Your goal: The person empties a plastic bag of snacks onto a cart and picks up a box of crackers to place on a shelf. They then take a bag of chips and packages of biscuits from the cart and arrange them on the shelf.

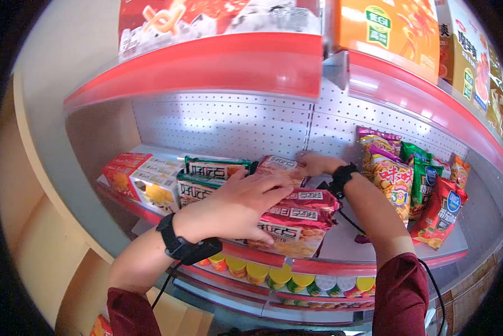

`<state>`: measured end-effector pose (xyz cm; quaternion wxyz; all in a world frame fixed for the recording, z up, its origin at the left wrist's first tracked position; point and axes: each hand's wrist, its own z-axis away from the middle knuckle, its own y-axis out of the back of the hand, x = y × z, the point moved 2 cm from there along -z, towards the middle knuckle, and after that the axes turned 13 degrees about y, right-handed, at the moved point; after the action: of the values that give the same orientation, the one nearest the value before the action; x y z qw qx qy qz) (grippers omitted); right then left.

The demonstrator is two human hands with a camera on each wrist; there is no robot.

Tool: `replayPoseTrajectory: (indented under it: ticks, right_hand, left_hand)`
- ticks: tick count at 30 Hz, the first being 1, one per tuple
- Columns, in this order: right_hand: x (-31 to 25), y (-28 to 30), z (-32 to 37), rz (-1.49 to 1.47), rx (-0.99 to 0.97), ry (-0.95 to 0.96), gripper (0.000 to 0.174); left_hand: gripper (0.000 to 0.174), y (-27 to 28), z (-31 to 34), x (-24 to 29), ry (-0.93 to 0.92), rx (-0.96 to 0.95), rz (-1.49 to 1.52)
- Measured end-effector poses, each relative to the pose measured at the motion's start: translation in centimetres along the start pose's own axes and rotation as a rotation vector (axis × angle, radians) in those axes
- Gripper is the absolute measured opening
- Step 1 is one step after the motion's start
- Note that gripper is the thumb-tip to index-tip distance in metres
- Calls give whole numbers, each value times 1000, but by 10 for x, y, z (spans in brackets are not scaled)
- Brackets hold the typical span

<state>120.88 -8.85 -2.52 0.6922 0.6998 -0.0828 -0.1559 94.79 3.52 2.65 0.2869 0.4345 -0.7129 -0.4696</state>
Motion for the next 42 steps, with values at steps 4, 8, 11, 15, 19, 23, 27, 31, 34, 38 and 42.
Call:
replayPoseTrajectory:
  ticks: [4, 8, 11, 15, 19, 23, 27, 31, 34, 38, 42]
  right_hand:
    - [-15, 13, 16, -74, 2, -17, 55]
    - [-26, 34, 29, -263, 73, -75, 52]
    - [-55, 51, 53, -255, 147, -64, 63]
    - [-75, 50, 73, -228, 140, 189, 43]
    - [-89, 47, 89, -445, 126, 214, 41]
    - [-94, 42, 102, -909, 209, -127, 39]
    - [-77, 36, 96, -793, 273, 88, 33]
    - [-78, 38, 95, -845, 281, 200, 30]
    - [-89, 35, 93, -727, 346, 236, 33]
    - [-108, 36, 109, -829, 311, 180, 57]
    - [-110, 36, 109, -792, 252, 217, 65]
  left_hand:
    - [86, -2, 0, -1, 13, -10, -34]
    - [86, -3, -1, -3, 61, -72, -22]
    - [87, -4, -2, -4, 59, -96, -46]
    - [81, -3, -4, -2, 41, -45, -47]
    - [80, -2, -8, 0, 77, -36, -26]
    - [82, 2, -10, 4, 85, 90, -156]
    - [84, 0, -20, -9, 147, -81, 123]
    - [91, -3, -18, -12, 90, -64, -46]
    - [93, 0, -13, 0, 74, -47, -93]
    - [93, -1, -5, 8, 68, -68, -129]
    - [94, -1, -4, 6, 87, -58, -124]
